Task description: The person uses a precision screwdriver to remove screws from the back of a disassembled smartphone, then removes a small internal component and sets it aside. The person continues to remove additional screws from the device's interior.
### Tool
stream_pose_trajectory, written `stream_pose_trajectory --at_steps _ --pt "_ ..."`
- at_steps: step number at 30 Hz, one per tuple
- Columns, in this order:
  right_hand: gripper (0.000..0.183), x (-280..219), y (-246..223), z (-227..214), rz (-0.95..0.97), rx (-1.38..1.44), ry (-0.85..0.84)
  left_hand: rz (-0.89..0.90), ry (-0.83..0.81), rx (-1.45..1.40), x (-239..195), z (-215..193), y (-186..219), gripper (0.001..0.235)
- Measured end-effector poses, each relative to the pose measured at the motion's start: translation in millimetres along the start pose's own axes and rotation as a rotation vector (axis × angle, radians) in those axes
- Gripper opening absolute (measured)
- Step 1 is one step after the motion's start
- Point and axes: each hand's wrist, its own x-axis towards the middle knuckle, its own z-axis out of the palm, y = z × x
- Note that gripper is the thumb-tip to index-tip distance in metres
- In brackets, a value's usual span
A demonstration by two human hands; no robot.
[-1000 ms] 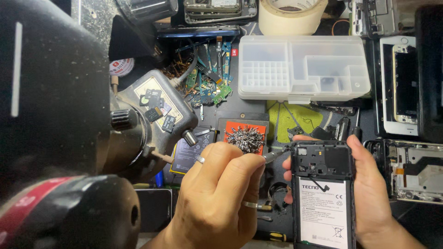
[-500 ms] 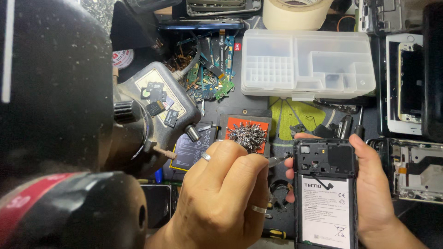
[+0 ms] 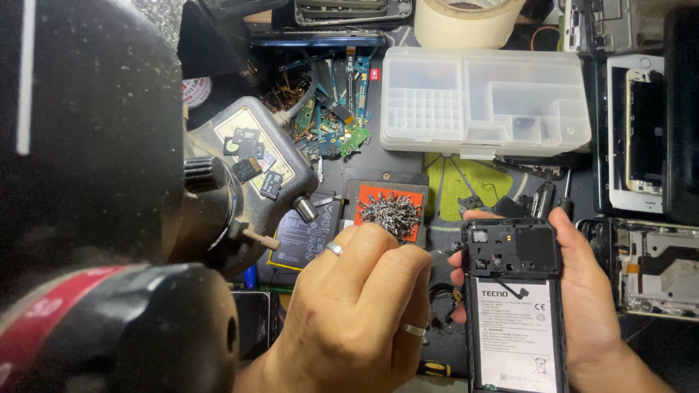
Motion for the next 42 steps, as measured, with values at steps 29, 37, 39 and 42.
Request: stream_pose_trajectory --at_steps 29,37,39,42 --pt "0.076 -20 -7 13 -0.038 -0.125 0.086 0.049 0.043 0.021 -5 -2 18 0.018" --pt "0.077 -22 -2 18 -0.054 -0.133 0.063 0.06 0.036 0.008 -9 -6 17 0.018" --pt "0.077 -23 -2 17 -0.053 -0.152 0.072 0.063 0.029 0.008 -8 -5 18 0.018" --pt "0.077 -23 -1 17 -0.06 -0.142 0.058 0.077 0.025 0.01 -7 -4 17 0.018"
